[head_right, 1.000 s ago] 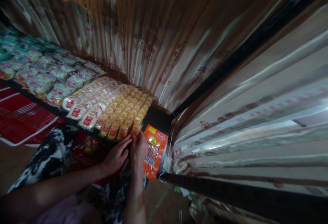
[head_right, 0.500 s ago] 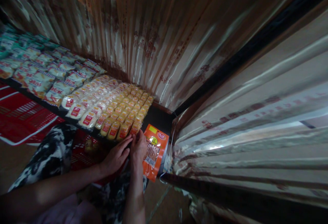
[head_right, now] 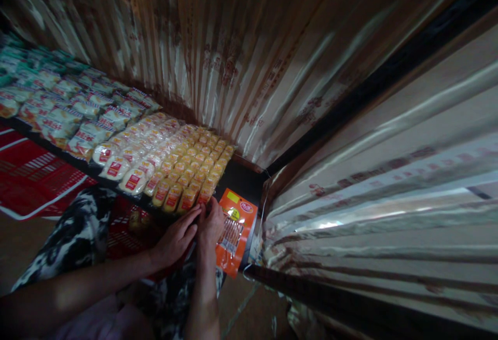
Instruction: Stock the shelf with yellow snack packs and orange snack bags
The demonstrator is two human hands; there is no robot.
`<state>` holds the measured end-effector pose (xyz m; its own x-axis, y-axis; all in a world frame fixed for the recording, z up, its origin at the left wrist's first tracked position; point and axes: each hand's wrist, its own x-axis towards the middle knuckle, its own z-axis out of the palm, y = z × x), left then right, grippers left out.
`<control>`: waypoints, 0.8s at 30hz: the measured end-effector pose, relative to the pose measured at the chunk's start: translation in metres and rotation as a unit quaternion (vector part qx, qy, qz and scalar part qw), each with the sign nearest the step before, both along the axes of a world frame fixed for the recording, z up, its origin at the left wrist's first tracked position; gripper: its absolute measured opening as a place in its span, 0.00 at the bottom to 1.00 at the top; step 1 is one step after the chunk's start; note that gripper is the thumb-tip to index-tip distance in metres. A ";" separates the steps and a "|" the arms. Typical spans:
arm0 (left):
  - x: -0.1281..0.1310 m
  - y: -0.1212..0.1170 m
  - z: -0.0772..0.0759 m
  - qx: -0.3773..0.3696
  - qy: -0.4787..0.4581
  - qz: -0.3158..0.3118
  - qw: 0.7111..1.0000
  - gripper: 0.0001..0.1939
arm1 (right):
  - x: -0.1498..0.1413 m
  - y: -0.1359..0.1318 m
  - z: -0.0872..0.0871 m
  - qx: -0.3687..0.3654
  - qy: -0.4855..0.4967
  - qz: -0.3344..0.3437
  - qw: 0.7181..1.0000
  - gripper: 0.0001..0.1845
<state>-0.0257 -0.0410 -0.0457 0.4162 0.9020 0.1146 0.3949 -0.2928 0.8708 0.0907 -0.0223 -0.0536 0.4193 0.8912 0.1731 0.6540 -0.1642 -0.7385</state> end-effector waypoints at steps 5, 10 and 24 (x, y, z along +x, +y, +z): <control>-0.001 0.001 0.002 -0.009 -0.011 0.008 1.000 0.24 | 0.001 0.001 0.001 -0.030 0.003 0.007 1.000 0.19; -0.001 0.002 0.000 -0.008 -0.014 0.006 1.000 0.24 | -0.001 0.003 -0.004 -0.021 -0.006 0.003 1.000 0.18; 0.000 0.001 -0.001 -0.003 -0.018 0.004 1.000 0.24 | -0.004 -0.002 -0.004 -0.017 0.060 -0.010 0.998 0.17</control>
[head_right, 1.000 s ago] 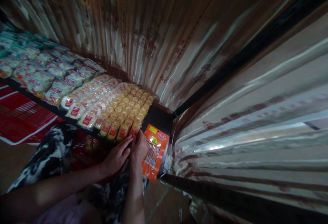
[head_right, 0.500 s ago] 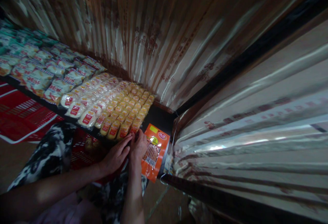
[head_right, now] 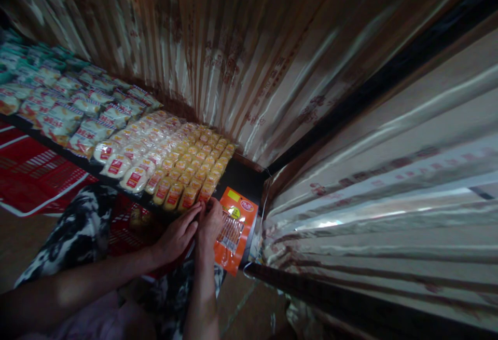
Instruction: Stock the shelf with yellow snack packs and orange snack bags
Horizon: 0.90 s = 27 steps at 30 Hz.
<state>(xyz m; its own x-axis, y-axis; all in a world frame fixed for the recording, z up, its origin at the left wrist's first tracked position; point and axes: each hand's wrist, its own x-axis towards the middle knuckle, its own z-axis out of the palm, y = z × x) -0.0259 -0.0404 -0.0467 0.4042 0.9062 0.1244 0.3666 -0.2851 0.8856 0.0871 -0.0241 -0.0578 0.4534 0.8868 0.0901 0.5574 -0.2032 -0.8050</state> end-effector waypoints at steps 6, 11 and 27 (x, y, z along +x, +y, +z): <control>-0.002 -0.002 0.001 0.010 -0.001 -0.003 1.000 0.24 | 0.001 -0.002 -0.007 0.042 -0.027 -0.005 0.999 0.16; -0.001 -0.004 0.002 0.009 -0.006 0.001 1.000 0.23 | 0.000 -0.007 -0.005 0.047 -0.052 -0.024 0.997 0.17; -0.026 -0.033 0.006 -0.037 -0.013 -0.015 0.999 0.20 | -0.023 -0.045 -0.014 0.113 -0.049 -0.004 0.992 0.15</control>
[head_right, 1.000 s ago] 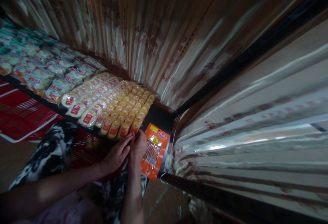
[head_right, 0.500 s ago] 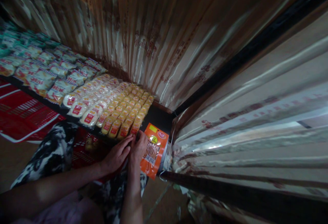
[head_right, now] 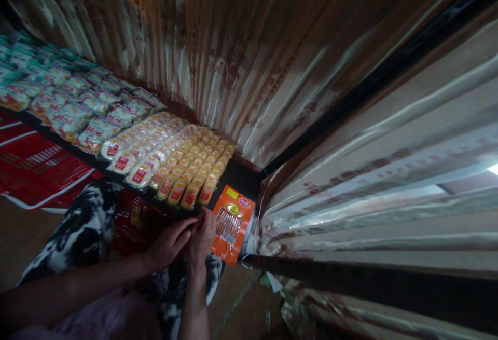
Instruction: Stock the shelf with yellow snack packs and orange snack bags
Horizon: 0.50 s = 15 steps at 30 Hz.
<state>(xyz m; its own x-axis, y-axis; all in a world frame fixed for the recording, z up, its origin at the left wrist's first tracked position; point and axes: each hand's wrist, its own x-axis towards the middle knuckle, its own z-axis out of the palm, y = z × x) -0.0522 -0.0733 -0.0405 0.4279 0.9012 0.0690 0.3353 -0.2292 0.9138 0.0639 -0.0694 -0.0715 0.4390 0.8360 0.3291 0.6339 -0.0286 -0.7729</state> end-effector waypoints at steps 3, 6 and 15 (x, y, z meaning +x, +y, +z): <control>-0.008 -0.003 0.002 -0.010 0.000 -0.005 1.000 0.20 | -0.008 -0.005 0.009 0.008 0.013 0.020 1.000 0.15; -0.018 -0.003 0.004 -0.012 -0.007 0.006 1.000 0.19 | -0.018 -0.010 0.013 0.004 0.017 0.043 0.999 0.15; -0.064 -0.001 -0.031 -0.067 0.131 0.038 0.988 0.10 | -0.074 -0.037 -0.011 -0.089 0.030 0.158 0.983 0.17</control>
<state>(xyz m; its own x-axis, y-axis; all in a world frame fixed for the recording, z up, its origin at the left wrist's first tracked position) -0.1157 -0.0748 -0.0713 0.3454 0.9253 -0.1569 0.5764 -0.0773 0.8135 -0.0097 -0.1062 -0.0830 0.1617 0.9760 0.1459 0.5863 0.0239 -0.8097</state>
